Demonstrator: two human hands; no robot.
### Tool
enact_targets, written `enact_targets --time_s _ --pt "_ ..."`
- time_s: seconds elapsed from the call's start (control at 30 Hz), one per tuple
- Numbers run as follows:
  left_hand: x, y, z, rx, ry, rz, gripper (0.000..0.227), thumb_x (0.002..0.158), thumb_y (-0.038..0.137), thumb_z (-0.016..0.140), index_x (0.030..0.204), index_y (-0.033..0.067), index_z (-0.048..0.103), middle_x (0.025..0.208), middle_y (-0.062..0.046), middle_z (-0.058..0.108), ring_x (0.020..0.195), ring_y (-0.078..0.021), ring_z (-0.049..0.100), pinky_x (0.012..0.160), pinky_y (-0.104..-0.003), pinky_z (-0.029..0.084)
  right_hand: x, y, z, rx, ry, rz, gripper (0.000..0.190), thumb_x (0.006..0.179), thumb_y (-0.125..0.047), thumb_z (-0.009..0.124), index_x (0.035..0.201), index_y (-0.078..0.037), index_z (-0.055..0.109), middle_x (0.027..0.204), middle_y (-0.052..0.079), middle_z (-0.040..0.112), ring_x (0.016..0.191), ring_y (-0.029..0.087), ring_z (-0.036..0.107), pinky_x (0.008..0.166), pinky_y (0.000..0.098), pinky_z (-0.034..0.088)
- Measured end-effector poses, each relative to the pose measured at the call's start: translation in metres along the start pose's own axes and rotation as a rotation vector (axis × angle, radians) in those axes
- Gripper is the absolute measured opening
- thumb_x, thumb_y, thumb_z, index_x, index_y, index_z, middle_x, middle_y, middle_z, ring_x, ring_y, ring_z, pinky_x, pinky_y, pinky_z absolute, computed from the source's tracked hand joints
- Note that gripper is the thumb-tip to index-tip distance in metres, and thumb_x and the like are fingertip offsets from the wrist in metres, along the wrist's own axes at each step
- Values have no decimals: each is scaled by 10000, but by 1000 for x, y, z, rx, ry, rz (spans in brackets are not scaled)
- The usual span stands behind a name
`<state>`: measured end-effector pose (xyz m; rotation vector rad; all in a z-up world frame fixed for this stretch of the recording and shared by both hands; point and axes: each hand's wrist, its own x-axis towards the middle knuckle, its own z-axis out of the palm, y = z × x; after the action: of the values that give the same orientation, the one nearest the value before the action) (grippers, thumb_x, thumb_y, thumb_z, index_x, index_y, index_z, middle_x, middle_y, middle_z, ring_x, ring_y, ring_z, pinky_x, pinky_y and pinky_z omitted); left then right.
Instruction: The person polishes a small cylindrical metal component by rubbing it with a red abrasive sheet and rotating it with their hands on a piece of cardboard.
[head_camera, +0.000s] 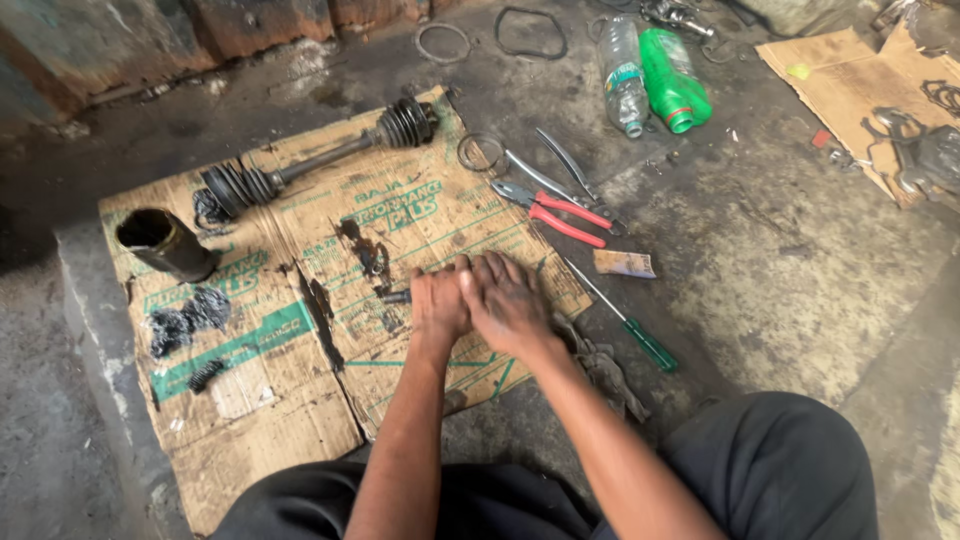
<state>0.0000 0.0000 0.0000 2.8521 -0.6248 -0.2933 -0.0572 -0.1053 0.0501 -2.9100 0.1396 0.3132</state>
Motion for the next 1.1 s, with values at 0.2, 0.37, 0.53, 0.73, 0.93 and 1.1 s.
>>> enact_targets --time_s 0.2,0.37,0.53,0.73,0.93,1.1 --pt "-12 6 -27 -80 -114 -48 469 782 411 772 1133 161 585 804 -52 687 771 -207 671 1085 -521 413 18 -6 -7 70 42 23 688 1086 -481 108 1455 -45 491 1551 166 464 1458 320 401 1285 481 224" --pt "1 -4 9 -89 214 20 450 851 353 726 1222 138 587 917 -99 755 869 -278 725 1008 -580 436 -14 0 26 39 503 -172 714 1081 -489 151 1435 30 491 1510 247 434 1413 421 364 1144 562 212" --pt "-15 5 -26 -82 -73 41 628 737 481 759 1266 198 572 1028 -119 739 950 -282 714 1065 -580 385 23 2 0 89 -32 48 709 1098 -512 112 1468 -48 501 1561 171 471 1472 338 411 1300 460 236" --pt "-13 7 -19 -57 -12 15 574 802 368 729 1272 87 553 923 -106 759 822 -238 708 1045 -581 418 1 16 40 87 304 -135 761 1096 -499 89 1484 58 431 1576 237 367 1496 392 306 1255 491 159" --pt "-12 5 -24 -50 -35 14 592 809 359 743 1260 47 521 895 -119 741 763 -239 708 1053 -562 425 7 7 10 180 145 -18 757 1062 -514 76 1497 7 411 1606 185 343 1518 370 261 1249 485 140" --pt "-21 5 -30 -78 90 54 605 717 367 807 1137 23 541 946 -162 714 859 -295 688 994 -588 422 27 13 -13 227 -71 76 721 1055 -516 136 1487 -61 491 1577 123 488 1497 310 402 1294 430 258"
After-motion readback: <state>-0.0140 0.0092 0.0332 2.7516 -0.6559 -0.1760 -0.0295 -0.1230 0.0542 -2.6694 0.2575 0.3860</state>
